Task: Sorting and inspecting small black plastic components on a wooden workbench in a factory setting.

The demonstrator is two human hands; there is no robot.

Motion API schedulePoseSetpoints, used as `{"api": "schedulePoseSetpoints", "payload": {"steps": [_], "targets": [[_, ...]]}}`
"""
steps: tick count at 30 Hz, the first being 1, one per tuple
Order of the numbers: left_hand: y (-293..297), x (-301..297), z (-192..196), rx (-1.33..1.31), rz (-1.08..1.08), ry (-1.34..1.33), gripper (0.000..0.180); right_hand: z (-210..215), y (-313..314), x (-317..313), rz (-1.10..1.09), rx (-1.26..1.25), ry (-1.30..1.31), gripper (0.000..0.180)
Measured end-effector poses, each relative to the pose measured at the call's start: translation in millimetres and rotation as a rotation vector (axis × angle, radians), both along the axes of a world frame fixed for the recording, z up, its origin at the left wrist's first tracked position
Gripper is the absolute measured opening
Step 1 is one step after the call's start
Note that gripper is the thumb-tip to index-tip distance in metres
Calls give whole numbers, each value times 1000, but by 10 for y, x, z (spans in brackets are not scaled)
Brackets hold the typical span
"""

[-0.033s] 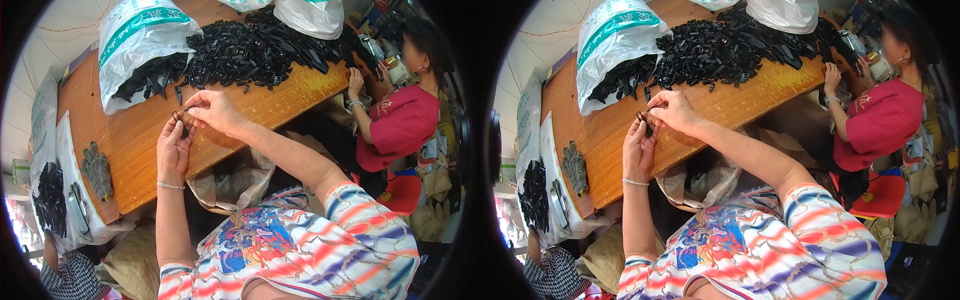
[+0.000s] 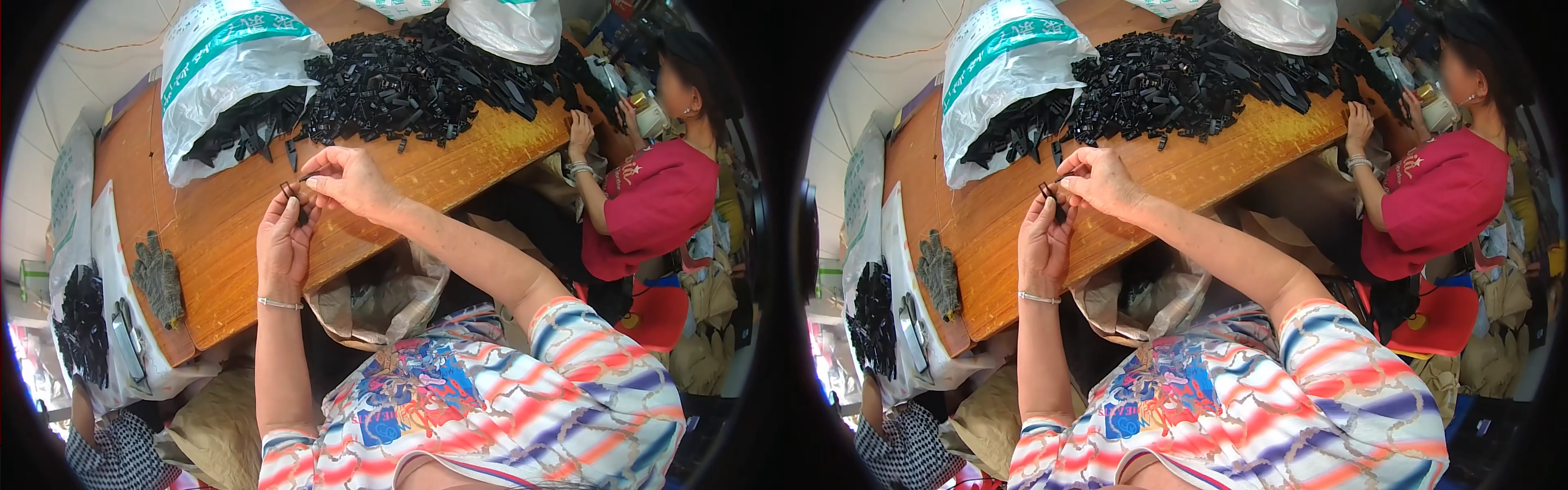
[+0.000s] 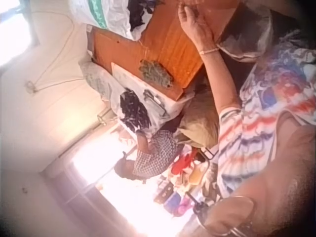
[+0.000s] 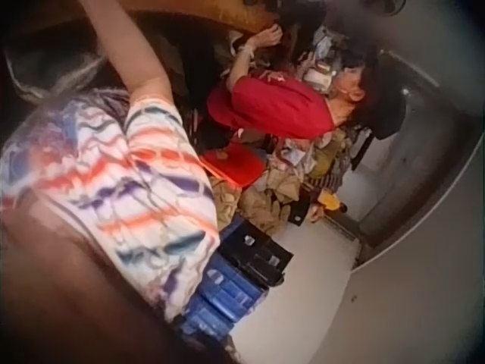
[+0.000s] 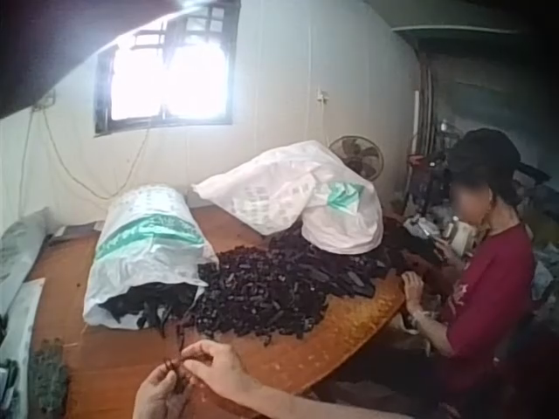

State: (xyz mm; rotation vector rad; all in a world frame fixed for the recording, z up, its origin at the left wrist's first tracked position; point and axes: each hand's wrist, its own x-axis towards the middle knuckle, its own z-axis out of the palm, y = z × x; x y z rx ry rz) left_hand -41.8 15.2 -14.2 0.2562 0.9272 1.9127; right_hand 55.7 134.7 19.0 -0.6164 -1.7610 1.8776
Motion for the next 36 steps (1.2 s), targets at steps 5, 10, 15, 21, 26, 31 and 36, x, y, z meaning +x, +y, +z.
{"api": "schedulePoseSetpoints", "payload": {"steps": [5,10,15,21,26,31,36], "targets": [[-47,-35,-170,35,-78,96,22,-5,-20,2,23,145,25,11],[26,124,15,61,-50,44,21,-119,-24,-26,1,160,44,12],[16,142,39,-20,18,125,21,-144,-80,-54,-63,253,43,12],[-15,183,83,-96,38,288,18,-94,-129,-16,-125,435,39,13],[-31,203,134,-120,37,318,19,-73,-156,-25,-103,361,53,13],[-22,193,102,-116,28,334,20,-132,-132,-21,-85,409,57,13],[-13,246,60,-133,87,353,18,-80,-134,19,-74,643,-69,15]]}}
